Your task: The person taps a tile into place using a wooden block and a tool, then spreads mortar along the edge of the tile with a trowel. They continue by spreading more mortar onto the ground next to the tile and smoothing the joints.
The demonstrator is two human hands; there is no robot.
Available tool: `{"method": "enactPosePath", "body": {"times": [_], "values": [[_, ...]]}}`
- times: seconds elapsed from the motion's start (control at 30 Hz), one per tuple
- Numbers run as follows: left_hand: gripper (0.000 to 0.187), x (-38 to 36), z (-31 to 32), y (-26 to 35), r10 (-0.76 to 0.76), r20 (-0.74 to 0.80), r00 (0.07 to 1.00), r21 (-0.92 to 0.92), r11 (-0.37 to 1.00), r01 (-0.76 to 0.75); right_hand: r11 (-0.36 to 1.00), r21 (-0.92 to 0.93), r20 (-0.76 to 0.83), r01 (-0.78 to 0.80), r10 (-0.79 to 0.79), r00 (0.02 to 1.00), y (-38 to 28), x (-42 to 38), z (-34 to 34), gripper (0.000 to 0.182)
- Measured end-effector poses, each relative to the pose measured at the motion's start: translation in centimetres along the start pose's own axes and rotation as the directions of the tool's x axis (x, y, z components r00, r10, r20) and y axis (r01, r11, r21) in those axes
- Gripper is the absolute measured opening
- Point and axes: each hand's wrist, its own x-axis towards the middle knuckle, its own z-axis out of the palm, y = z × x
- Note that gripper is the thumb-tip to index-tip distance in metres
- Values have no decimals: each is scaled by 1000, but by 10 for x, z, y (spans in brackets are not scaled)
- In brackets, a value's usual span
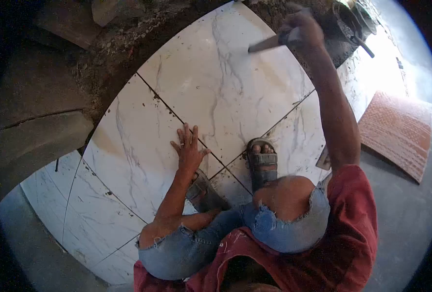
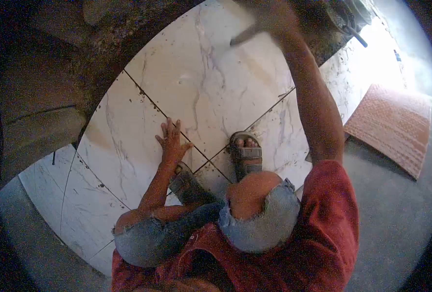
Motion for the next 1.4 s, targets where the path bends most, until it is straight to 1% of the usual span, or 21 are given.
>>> {"method": "enactPosePath", "body": {"times": [0.03,0.1,0.13,0.27,0.3,0.37,0.4,0.5,0.53,0.57,0.7,0.8,0.87,0.9,1.0,1.1,1.17,1.23,1.27,1.37,1.4], "values": [[100,-4,1,-2,-16,27,1000,18,1000,15,1000,3,5,-8,8,1000,-5,2,0,27],[101,-5,2,-3,-17,18,1000,19,1000,17,884,468,100,1,-54,994,-21,-5,5,34],[102,-5,1,-1,-1,0,1000,15,1000,1,922,378,10,-87,90,996,-7,10,0,37],[103,4,0,1,-65,58,996,49,997,62,996,-62,20,68,-67,998,-5,26,16,23],[104,0,2,-1,-45,43,998,37,998,43,997,-55,22,55,-53,998,2,32,13,23],[105,-4,3,-2,-18,26,999,29,999,17,890,427,123,-162,120,985,12,52,-1,18],[104,-5,2,0,-27,22,999,19,999,27,986,132,125,104,-120,985,20,56,11,13],[103,3,-2,2,-14,5,1000,2,1000,14,998,55,-65,18,-14,998,10,65,37,22],[103,-3,0,0,-25,17,1000,-10,1000,26,947,320,70,-37,15,997,2,54,35,26],[103,-5,1,0,-46,19,999,-5,999,46,944,327,85,-54,27,996,5,55,36,26],[104,-1,3,-5,2,-22,1000,59,998,-1,947,313,-7,68,-70,998,50,102,40,18],[105,-3,5,-3,-12,0,1000,-1,1000,12,998,57,3,34,-34,999,31,74,66,16],[105,-7,3,-2,-25,4,1000,-8,1000,25,908,419,13,27,-36,999,6,42,79,21],[105,-5,0,1,-8,-11,1000,-17,1000,8,905,424,19,27,-38,999,17,48,84,21],[105,-1,-2,2,-36,24,999,22,999,36,986,113,135,-119,104,985,35,67,98,30],[105,-4,4,-3,17,-21,1000,61,998,-16,907,413,150,-86,25,988,19,44,112,28],[106,-8,4,-2,11,-17,1000,57,998,-10,952,286,227,-107,41,973,86,83,121,27],[106,2,-1,-1,29,-32,999,62,998,-27,999,-7,210,49,-46,977,56,60,148,23],[106,5,-1,-1,14,-13,1000,57,998,-13,972,6,213,235,-231,949,58,64,151,24],[107,-11,5,-2,-22,20,1000,34,999,21,972,232,293,-25,-45,955,32,45,150,22],[108,-4,2,-1,4,-16,1000,38,999,-3,993,97,327,69,-97,940,91,103,148,18]]}}
